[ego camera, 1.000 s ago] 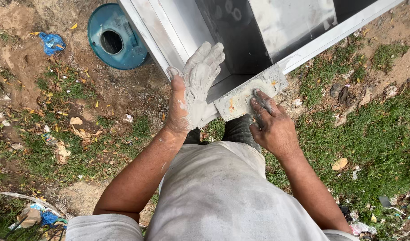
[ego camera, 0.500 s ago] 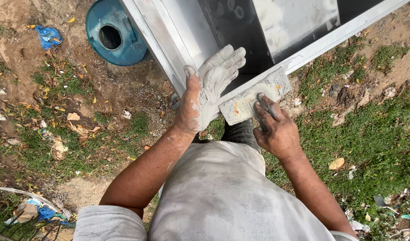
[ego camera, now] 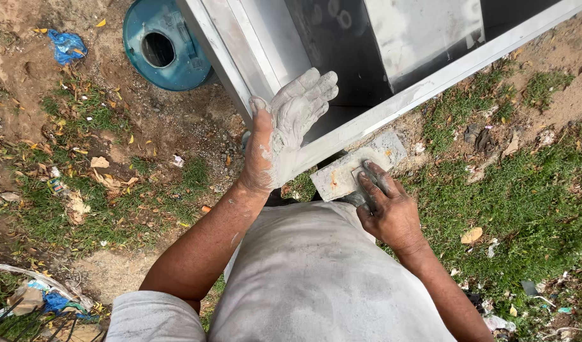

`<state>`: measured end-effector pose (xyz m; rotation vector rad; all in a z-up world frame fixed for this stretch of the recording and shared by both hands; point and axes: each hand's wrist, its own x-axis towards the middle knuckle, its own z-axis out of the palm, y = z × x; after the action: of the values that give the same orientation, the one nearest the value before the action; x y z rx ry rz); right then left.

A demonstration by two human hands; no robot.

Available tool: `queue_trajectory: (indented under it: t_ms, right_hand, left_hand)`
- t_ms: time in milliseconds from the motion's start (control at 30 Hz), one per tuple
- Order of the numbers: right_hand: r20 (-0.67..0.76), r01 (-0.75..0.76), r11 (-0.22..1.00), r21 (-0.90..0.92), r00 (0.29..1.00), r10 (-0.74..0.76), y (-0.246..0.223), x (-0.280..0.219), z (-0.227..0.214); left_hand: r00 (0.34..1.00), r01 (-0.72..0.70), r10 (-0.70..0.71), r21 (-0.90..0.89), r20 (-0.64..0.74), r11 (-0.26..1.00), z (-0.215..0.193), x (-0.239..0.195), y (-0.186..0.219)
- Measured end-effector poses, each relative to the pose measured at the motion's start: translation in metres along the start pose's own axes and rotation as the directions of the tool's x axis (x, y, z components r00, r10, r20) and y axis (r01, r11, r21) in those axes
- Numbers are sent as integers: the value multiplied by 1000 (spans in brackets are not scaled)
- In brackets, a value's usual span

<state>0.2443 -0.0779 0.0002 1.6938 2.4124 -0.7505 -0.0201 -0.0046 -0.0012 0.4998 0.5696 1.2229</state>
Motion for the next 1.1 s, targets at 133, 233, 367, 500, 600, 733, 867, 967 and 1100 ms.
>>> queue_trajectory:
  t_ms: [133, 233, 367, 500, 600, 733, 867, 967, 1100]
  right_hand:
    - [-136, 27, 999, 33, 991, -23, 11, 0, -16]
    - [-158, 47, 999, -23, 986, -50, 20, 26, -24]
    - [-41, -1, 997, -77, 999, -2, 19, 47, -30]
    - [10, -1, 995, -96, 1000, 2, 11, 36, -40]
    - [262, 7, 974, -228, 963, 55, 11, 12, -47]
    - [53, -46, 998, -44, 997, 49, 29, -17, -39]
    - [-135, -207, 977, -43, 970, 200, 70, 10, -48]
    - [18, -440, 898, 24, 898, 440, 98, 53, -71]
    - [235, -504, 864, -20, 837, 494, 87, 72, -78]
  left_hand:
    - [1000, -4, 4, 24, -16, 1000, -6, 0, 3]
    - [999, -22, 23, 15, -41, 1000, -7, 2, 2]
    - [998, -28, 30, 26, -51, 999, -11, -7, -4]
    - [993, -38, 39, 19, -112, 999, -19, -15, -4]
    - [992, -41, 41, 5, -122, 999, -23, -12, 3]
    - [992, -59, 62, 23, -107, 998, -29, -15, 6]
    - [993, -78, 79, 14, -93, 997, -26, -11, 9]
    - [993, -85, 85, 15, -76, 996, -22, -15, 11]
    - [990, -85, 85, 5, -113, 996, -25, -25, 14]
